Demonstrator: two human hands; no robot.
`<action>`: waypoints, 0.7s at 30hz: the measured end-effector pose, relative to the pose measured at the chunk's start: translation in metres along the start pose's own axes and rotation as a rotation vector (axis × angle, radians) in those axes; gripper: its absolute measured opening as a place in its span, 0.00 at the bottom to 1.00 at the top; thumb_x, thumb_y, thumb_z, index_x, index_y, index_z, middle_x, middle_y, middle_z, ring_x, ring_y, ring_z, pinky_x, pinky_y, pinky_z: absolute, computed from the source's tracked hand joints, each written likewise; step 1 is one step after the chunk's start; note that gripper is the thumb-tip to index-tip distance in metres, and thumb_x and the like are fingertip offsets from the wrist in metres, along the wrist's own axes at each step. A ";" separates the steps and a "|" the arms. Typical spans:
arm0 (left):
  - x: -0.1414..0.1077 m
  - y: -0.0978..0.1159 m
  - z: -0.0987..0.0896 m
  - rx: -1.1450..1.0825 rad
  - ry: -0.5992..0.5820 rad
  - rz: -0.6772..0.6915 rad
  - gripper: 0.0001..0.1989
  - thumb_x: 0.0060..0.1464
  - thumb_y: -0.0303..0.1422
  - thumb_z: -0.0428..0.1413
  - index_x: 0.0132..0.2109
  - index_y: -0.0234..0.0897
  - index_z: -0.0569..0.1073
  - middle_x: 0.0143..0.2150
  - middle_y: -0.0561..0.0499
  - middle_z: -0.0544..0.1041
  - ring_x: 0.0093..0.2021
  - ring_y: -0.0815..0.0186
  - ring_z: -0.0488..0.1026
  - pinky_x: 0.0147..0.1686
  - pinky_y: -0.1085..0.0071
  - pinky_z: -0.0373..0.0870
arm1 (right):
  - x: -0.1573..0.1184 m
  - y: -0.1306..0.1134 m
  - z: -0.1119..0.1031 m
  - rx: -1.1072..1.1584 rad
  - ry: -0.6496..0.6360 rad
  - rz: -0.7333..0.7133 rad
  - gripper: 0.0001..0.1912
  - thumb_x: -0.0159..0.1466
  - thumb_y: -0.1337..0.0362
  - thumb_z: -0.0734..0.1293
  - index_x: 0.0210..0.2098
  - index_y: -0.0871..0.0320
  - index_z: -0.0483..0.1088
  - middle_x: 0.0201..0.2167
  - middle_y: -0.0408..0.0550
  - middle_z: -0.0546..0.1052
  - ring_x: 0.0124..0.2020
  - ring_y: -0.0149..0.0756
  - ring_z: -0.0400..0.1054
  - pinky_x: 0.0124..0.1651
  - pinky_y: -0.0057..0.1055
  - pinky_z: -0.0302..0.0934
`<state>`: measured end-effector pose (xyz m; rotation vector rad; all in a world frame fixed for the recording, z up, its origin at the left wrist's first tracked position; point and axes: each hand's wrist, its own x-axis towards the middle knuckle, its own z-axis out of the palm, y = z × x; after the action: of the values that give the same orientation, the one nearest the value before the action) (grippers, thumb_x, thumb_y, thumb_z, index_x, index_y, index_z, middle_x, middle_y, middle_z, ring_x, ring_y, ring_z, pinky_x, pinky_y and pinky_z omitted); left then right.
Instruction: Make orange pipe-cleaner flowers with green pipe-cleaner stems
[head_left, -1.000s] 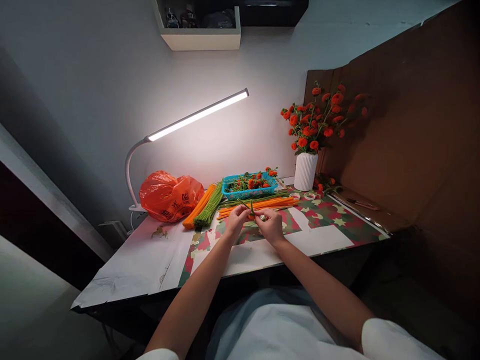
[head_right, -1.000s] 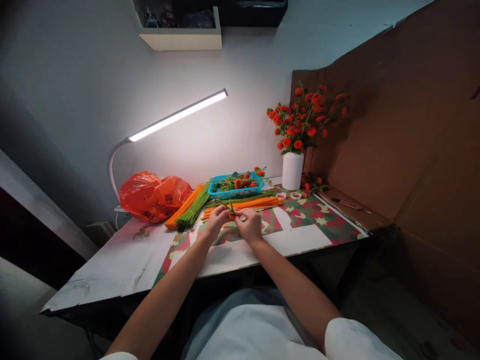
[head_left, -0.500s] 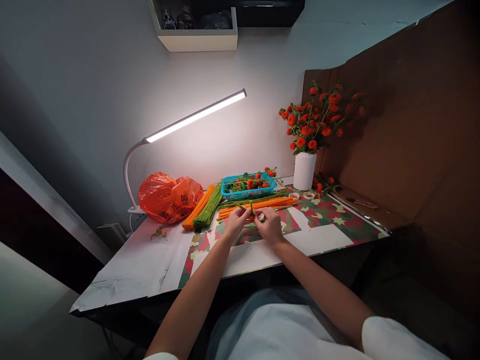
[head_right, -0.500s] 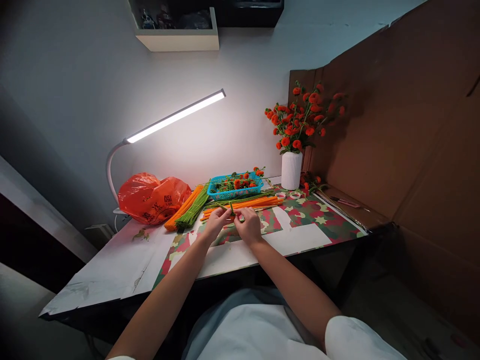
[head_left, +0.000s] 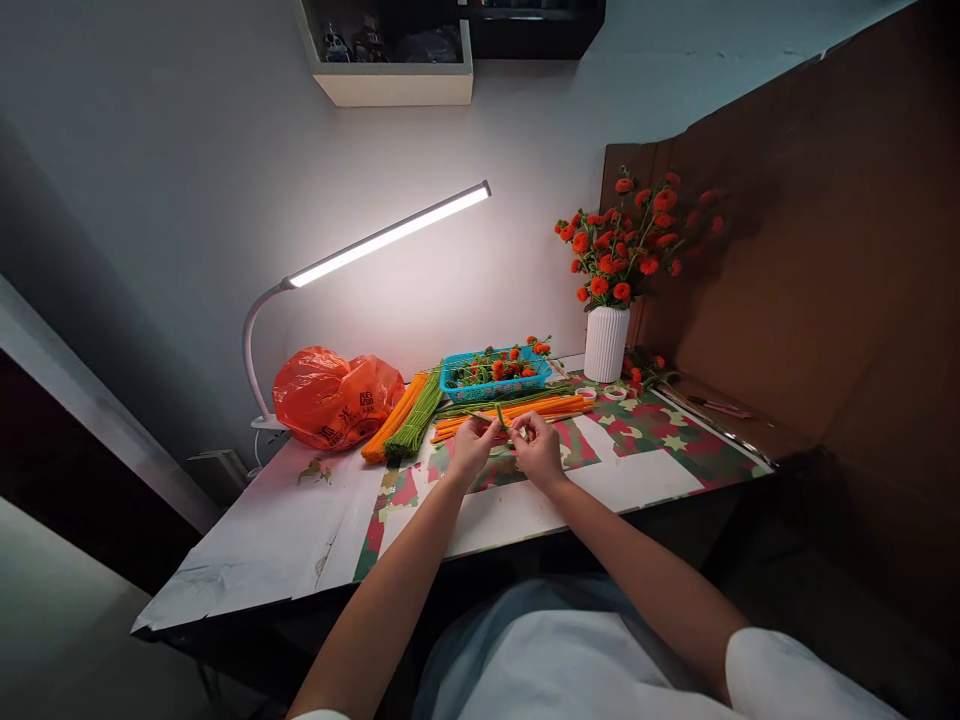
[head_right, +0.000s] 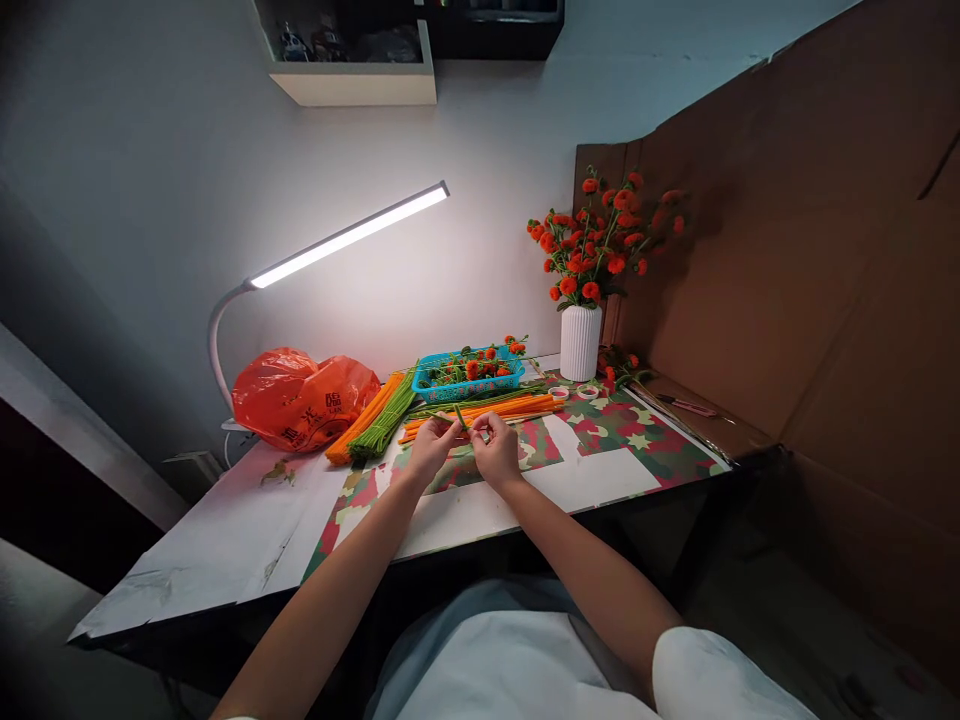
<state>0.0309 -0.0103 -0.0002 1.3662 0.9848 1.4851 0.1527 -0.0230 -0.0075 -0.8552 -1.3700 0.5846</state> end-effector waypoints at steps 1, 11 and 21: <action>0.000 -0.002 0.001 0.051 0.031 0.086 0.19 0.45 0.47 0.61 0.32 0.35 0.69 0.30 0.50 0.75 0.29 0.66 0.75 0.30 0.68 0.75 | 0.001 0.001 0.002 0.106 0.018 0.079 0.06 0.53 0.64 0.66 0.24 0.56 0.62 0.24 0.41 0.70 0.25 0.30 0.60 0.29 0.28 0.55; -0.013 0.009 0.006 0.555 0.083 0.692 0.07 0.58 0.32 0.51 0.32 0.38 0.70 0.41 0.46 0.78 0.42 0.64 0.76 0.40 0.68 0.74 | 0.013 -0.005 -0.007 0.866 -0.267 0.947 0.12 0.48 0.72 0.71 0.24 0.58 0.62 0.17 0.35 0.65 0.15 0.20 0.50 0.21 0.21 0.49; 0.001 -0.006 0.001 0.155 0.196 0.230 0.14 0.48 0.43 0.59 0.32 0.35 0.71 0.30 0.48 0.78 0.27 0.63 0.77 0.27 0.68 0.73 | 0.001 -0.005 -0.006 -0.299 -0.034 -0.195 0.04 0.56 0.68 0.67 0.31 0.56 0.73 0.32 0.48 0.76 0.36 0.40 0.66 0.41 0.36 0.59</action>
<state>0.0324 -0.0071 -0.0053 1.5054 1.1138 1.7720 0.1579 -0.0261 -0.0024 -0.9387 -1.5758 0.2467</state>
